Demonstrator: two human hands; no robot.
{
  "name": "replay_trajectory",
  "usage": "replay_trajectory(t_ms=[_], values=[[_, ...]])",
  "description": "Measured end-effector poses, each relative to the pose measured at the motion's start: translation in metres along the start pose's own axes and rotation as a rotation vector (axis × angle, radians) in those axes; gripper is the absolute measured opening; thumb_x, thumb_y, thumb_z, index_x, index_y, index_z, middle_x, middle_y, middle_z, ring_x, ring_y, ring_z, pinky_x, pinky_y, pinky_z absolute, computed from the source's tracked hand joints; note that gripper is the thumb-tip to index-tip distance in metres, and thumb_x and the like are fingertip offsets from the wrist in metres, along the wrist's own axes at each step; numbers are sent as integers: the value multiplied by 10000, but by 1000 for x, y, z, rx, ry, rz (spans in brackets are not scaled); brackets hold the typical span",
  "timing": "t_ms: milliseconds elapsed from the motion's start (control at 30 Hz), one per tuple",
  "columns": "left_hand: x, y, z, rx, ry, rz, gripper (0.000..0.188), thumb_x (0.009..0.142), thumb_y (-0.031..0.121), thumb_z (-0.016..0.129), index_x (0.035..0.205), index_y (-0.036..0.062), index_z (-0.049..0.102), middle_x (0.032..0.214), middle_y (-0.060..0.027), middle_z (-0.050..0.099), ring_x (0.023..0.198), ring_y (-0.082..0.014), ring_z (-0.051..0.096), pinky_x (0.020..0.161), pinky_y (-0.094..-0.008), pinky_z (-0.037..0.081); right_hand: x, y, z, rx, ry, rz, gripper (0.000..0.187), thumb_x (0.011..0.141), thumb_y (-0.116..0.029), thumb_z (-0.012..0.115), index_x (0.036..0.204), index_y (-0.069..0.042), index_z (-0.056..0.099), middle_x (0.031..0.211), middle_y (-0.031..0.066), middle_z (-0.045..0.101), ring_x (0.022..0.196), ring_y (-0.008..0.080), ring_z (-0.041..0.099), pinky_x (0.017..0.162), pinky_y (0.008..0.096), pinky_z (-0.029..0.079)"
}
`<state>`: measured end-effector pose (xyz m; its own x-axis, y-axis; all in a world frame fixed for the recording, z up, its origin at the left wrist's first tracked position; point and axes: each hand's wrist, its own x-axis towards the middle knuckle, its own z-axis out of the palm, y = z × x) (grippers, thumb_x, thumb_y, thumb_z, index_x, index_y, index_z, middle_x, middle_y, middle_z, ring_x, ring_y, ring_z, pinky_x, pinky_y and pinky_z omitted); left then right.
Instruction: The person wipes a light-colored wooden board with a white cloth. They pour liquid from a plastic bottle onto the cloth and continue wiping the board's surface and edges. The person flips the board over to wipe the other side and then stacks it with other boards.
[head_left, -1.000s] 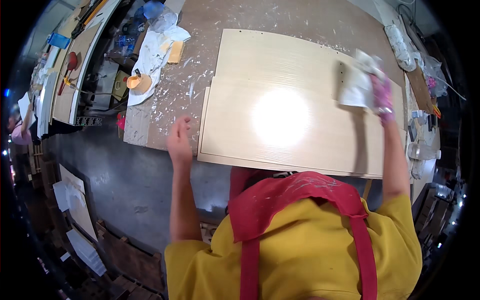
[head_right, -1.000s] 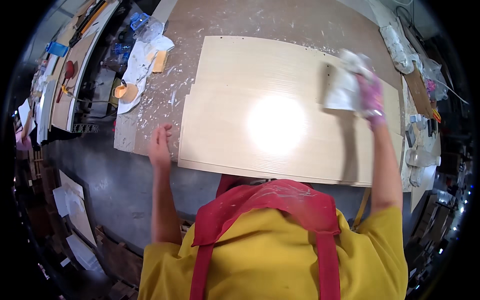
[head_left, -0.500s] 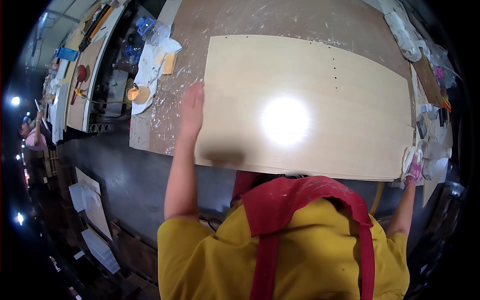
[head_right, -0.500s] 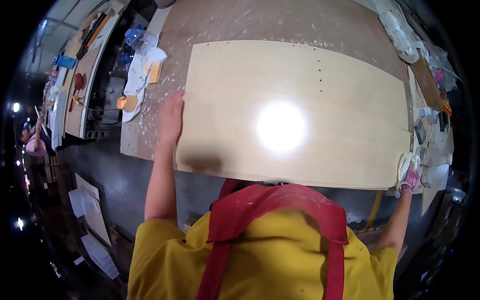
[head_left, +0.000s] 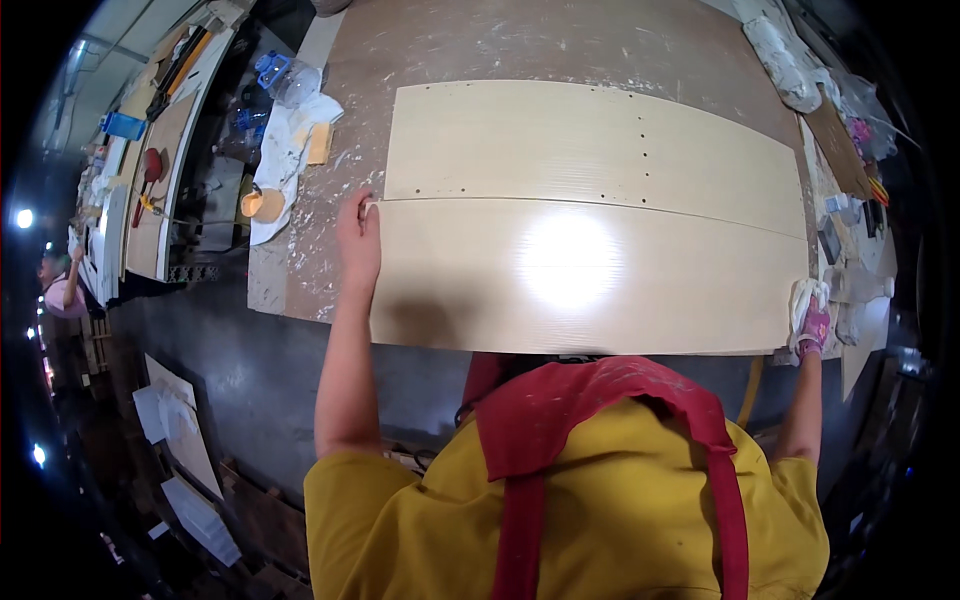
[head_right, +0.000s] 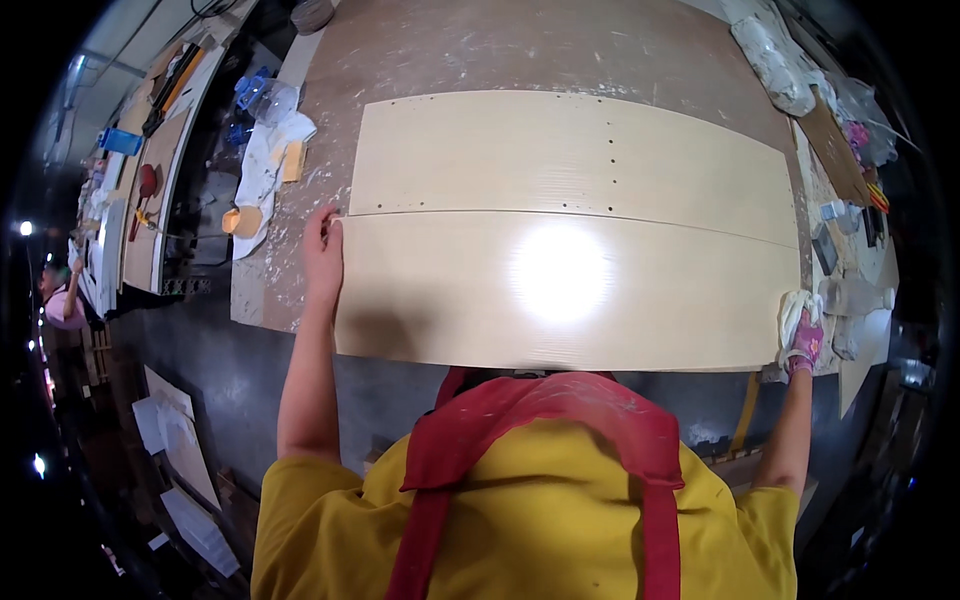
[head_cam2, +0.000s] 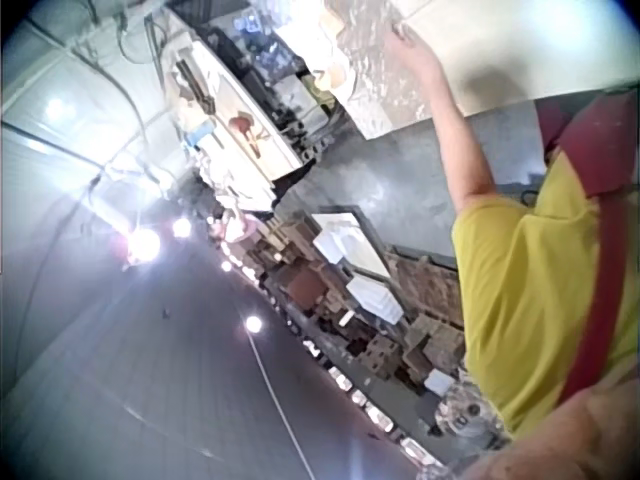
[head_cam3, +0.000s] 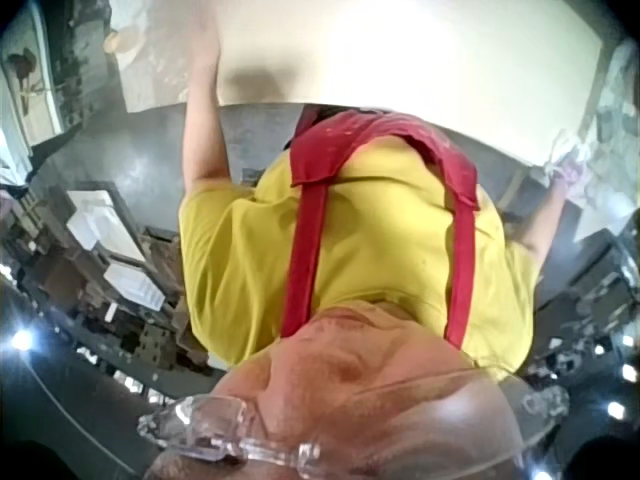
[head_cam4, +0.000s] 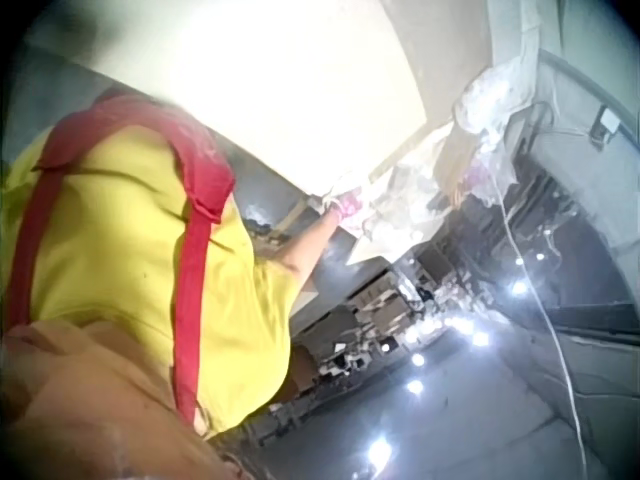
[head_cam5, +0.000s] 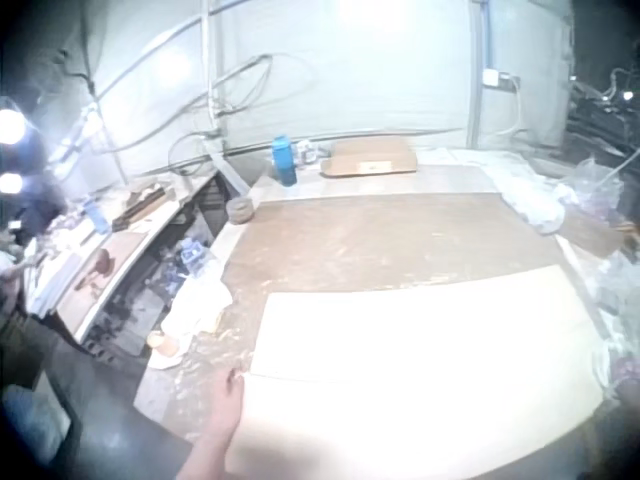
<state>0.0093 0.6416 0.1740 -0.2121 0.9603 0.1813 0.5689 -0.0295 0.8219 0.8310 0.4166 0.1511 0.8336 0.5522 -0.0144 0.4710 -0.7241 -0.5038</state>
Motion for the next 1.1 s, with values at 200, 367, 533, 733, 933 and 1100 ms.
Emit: replay_trajectory(t_ms=[200, 367, 533, 733, 933, 1100], values=[[-10, -10, -10, 133, -29, 40, 171, 878, 68, 528, 1037, 44, 585, 941, -84, 570, 860, -183, 540, 766, -309, 435, -6, 6, 1, -87, -8, -72, 477, 884, -359, 541, 1221, -22, 562, 1123, 156, 635, 1003, 282, 609, 863, 353, 448], [5, -17, -7, 254, -28, 138, 199, 908, 74, 484, 1072, 24, 585, 998, -129, 582, 957, -269, 554, 844, -331, 428, -23, -56, -18, -124, -57, 105, 558, 828, -411, 608, 1215, -13, 556, 1137, 190, 616, 1067, 302, 581, 892, 379, 434], [24, -28, 0, 438, -157, 222, 278, 954, 168, 423, 1090, -7, 591, 1054, -188, 596, 1004, -322, 556, 890, -390, 417, 17, -94, -24, -262, 158, 11, 603, 773, -494, 597, 1177, -47, 591, 1142, 211, 606, 1099, 361, 555, 936, 398, 423], [65, -2, 19, 668, -333, 192, 410, 962, 291, 425, 1113, -69, 548, 1089, -232, 569, 1006, -409, 523, 879, -435, 410, 56, -110, -14, -247, 153, 10, 528, 806, -476, 552, 1137, -69, 605, 1105, 196, 618, 1048, 349, 579, 891, 407, 455], [102, 13, 39, 244, -319, -590, 564, 868, 547, 512, 1040, 16, 592, 890, -100, 571, 741, -215, 556, 667, -323, 427, 87, -101, 30, -27, 22, -4, 519, 771, -432, 630, 1120, -48, 626, 1020, 155, 665, 952, 277, 627, 851, 349, 457], [108, 1, 30, 29, -271, -651, 529, 807, 589, 575, 1004, 99, 590, 735, 15, 528, 661, -92, 492, 588, -245, 348, 70, -130, 38, 243, -65, 44, 483, 785, -402, 633, 1114, -48, 635, 995, 146, 670, 878, 262, 644, 790, 345, 496]])
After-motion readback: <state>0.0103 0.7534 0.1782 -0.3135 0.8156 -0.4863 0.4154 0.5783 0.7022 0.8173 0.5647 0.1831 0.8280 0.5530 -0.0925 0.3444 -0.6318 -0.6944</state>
